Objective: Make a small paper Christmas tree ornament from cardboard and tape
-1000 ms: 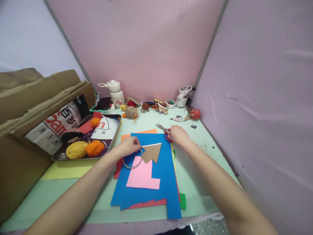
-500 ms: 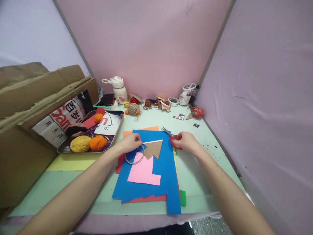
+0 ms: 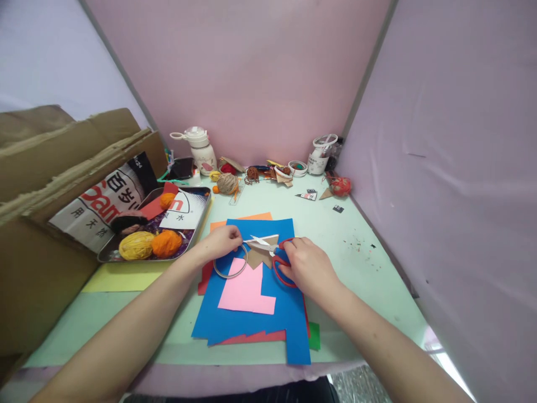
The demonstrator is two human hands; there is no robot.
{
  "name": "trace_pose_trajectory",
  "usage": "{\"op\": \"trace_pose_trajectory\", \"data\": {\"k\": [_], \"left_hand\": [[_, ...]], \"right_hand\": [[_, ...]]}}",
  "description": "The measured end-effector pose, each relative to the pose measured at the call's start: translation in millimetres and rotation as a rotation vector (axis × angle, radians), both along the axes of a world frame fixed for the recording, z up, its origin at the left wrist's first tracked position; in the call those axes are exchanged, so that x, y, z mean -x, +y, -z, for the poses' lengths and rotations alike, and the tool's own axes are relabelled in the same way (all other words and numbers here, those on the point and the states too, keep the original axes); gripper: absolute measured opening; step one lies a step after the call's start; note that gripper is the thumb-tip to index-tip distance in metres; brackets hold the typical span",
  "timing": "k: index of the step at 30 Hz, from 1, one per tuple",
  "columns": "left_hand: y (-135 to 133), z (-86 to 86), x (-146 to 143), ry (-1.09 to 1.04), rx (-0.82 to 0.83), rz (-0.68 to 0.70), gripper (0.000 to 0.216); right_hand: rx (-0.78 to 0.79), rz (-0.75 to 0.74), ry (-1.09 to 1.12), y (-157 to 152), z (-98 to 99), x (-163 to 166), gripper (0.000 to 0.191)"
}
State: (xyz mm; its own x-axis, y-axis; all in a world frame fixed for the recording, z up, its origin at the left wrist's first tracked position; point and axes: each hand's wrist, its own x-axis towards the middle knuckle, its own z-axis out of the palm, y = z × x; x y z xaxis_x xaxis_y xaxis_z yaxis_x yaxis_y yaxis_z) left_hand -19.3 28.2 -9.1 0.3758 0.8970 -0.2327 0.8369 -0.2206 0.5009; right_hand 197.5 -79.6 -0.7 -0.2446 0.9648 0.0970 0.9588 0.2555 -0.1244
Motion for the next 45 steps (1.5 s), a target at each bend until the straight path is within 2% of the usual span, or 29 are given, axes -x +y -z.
{"op": "trace_pose_trajectory", "data": {"k": [12,30,34,37,41,43,45], "left_hand": [[3,8.5,1,-0.031,-0.039,-0.013,0.012],[7,9.0,0,-0.081,-0.020,-0.053,0.010],[8,0.0,8,-0.138,0.015,-0.042,0.009],[11,-7.5,19,-0.310,0.095,-0.069,0.009],[13,-10.4,25,-0.628,0.286,-0.161,0.008],[11,-9.6,23,-0.697,0.344,-0.212,0.008],[9,-9.0,19,-0.727,0.378,-0.253,0.008]], "right_hand": [[0.046,-0.040,-0.065,15,11.5,17,0.026],[0.089,0.005,-0.111,15,8.3,21,0.016],[0.045,-0.010,-0.054,19,6.0,6,0.026],[-0.024,0.031,0.003,25,5.3,-19,0.027],[-0.056,0.244,-0.047,38,14.2,-53,0.031],[-0.042,0.325,-0.086,41,20.4,-63,0.032],[-0.046,0.341,-0.104,42,22.9,-65,0.032]]}}
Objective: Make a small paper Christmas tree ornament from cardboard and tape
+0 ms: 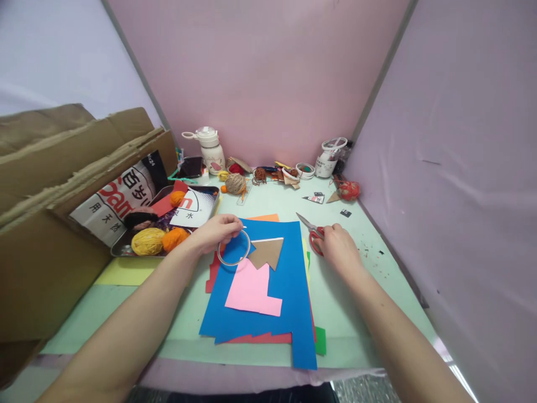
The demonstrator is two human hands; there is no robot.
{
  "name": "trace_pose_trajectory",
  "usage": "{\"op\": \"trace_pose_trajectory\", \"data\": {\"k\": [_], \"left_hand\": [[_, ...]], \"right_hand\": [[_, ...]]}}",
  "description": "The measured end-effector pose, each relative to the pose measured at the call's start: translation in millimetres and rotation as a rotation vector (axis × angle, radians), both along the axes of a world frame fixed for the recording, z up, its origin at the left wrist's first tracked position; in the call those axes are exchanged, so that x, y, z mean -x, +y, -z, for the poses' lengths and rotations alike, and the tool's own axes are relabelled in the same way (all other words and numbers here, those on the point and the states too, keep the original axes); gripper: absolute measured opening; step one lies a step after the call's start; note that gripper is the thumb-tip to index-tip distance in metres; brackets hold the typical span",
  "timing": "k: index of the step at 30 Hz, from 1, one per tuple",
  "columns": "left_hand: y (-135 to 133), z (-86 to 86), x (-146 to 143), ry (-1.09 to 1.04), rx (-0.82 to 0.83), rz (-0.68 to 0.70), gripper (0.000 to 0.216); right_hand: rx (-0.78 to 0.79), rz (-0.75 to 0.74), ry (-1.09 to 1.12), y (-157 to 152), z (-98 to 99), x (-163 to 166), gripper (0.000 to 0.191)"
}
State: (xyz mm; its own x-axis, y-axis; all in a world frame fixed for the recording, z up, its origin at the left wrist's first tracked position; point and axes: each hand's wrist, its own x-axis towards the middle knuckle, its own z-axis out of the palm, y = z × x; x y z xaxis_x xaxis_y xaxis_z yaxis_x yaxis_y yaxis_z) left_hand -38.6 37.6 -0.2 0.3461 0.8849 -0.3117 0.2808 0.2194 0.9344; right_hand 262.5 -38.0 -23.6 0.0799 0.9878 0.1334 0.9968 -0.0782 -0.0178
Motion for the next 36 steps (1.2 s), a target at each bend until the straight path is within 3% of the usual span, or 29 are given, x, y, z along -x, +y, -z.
{"op": "trace_pose_trajectory", "data": {"k": [3,5,8,11,18,22,25,27,29,36], "left_hand": [[-2,-0.2,-5,-0.033,0.013,-0.046,0.010],[-3,-1.0,-7,-0.073,0.002,-0.083,0.011],[-2,-1.8,-7,-0.144,-0.016,-0.136,0.014],[-1,-0.7,-6,-0.194,-0.025,-0.165,0.015],[1,3.0,-4,-0.268,-0.010,-0.177,0.010],[-1,1.8,-5,-0.274,0.001,-0.148,0.012],[-3,0.8,-4,-0.270,0.001,-0.129,0.014],[-3,0.8,-5,-0.265,0.004,-0.121,0.016],[-3,1.4,-5,-0.259,0.014,-0.113,0.016],[-7,6.0,-11,-0.209,0.041,-0.034,0.015]], "right_hand": [[-0.075,-0.067,-0.015,-4,-6.9,17,0.032],[-0.150,-0.234,0.019,-5,-15.1,41,0.031],[-0.029,-0.562,0.092,-2,-21.1,83,0.031],[0.068,-0.667,0.068,6,-15.4,111,0.026],[0.083,-0.687,0.006,13,-2.7,125,0.032],[0.123,-0.697,0.227,18,-10.5,114,0.040],[0.132,-0.675,0.472,21,-16.9,88,0.064],[0.187,-0.656,0.495,19,-17.6,69,0.087],[0.250,-0.661,0.476,15,-15.0,58,0.097],[0.151,-0.565,0.414,7,-3.0,71,0.076]]}}
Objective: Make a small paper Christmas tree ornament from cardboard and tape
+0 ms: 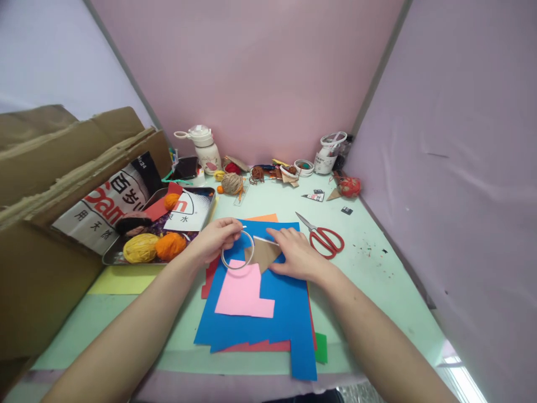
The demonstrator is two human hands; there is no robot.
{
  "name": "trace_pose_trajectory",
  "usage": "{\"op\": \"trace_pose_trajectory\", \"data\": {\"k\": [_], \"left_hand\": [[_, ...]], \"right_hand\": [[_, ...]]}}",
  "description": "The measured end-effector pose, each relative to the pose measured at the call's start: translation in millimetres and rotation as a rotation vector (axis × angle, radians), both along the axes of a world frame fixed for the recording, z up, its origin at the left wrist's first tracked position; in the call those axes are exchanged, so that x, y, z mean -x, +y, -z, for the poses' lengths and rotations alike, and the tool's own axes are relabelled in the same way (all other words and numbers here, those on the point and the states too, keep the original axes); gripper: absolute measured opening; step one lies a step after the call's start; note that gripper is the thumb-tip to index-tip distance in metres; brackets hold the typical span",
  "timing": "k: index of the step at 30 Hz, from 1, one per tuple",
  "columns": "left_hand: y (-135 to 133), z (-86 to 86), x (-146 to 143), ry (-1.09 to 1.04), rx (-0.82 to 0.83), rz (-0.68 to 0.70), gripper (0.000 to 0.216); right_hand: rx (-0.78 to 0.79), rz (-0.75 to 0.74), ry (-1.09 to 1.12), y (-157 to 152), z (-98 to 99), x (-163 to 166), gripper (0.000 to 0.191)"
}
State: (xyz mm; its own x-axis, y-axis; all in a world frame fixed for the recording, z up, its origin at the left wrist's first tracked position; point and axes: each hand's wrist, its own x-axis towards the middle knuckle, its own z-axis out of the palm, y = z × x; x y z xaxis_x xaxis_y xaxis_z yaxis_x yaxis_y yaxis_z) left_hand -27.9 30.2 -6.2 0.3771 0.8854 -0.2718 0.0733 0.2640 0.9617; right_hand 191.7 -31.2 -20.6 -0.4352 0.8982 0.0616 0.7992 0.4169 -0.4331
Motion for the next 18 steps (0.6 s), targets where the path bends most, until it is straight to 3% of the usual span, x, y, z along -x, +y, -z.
{"op": "trace_pose_trajectory", "data": {"k": [6,11,18], "left_hand": [[-14,2.0,-9,0.181,-0.074,0.157,0.011],[-25,-1.8,-18,0.220,-0.139,0.260,0.014],[-34,-5.5,-28,0.127,-0.150,0.380,0.012]], "right_hand": [[-0.012,0.043,0.027,3,-0.6,-2,0.069],[0.053,0.123,0.284,0,-7.4,-2,0.023],[0.263,0.209,0.395,-5,-11.4,9,0.026]]}}
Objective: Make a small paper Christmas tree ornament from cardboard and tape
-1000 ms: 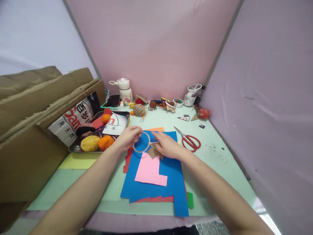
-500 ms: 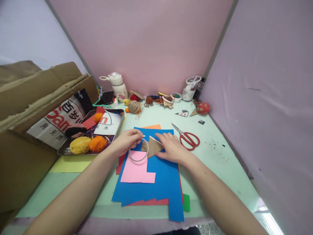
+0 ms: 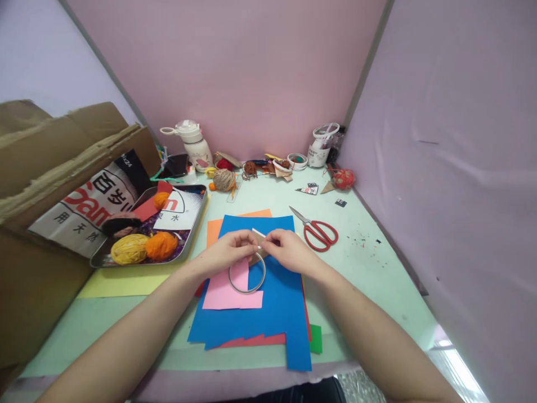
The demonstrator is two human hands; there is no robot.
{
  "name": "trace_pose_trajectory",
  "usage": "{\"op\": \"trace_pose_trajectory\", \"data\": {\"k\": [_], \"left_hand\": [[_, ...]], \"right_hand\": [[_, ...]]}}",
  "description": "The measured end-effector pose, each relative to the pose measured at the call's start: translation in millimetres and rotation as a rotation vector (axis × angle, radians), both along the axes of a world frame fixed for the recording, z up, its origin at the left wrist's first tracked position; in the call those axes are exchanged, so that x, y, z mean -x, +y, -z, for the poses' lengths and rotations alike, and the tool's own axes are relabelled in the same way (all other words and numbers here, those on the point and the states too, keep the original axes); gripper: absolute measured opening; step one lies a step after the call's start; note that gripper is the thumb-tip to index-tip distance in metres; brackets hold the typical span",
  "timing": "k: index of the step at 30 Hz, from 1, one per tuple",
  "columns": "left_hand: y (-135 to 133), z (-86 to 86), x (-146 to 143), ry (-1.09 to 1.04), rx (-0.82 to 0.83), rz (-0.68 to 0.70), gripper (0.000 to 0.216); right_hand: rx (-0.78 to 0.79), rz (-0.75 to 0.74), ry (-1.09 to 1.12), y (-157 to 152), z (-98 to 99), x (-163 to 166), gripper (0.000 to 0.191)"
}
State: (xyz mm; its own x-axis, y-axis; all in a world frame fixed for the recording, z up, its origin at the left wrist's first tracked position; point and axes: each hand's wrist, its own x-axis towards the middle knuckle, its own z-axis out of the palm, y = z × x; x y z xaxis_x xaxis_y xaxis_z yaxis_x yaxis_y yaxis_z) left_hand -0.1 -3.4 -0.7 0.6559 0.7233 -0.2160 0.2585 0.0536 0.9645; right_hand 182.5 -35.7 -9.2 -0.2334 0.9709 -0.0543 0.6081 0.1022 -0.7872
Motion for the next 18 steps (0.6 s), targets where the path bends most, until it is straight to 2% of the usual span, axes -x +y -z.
{"op": "trace_pose_trajectory", "data": {"k": [4,8,11,14,16,18], "left_hand": [[-1,0.8,-2,-0.025,0.013,0.007,0.016],[1,3.7,-1,-0.015,0.032,-0.009,0.022],[5,6.0,2,-0.013,0.056,-0.107,0.022],[11,5.3,10,-0.026,0.153,-0.194,0.022],[16,1.4,16,-0.053,0.234,-0.182,0.022],[19,-6.2,21,-0.075,0.277,-0.138,0.023]], "right_hand": [[0.046,-0.004,0.027,-1,0.3,0,0.023],[-0.074,-0.049,-0.041,1,3.2,-6,0.023],[-0.165,-0.024,-0.132,4,8.8,-11,0.022],[-0.210,-0.030,-0.232,5,15.1,-13,0.048],[-0.239,-0.091,-0.283,6,17.4,-12,0.064],[-0.256,-0.122,-0.329,6,17.5,-10,0.066]]}}
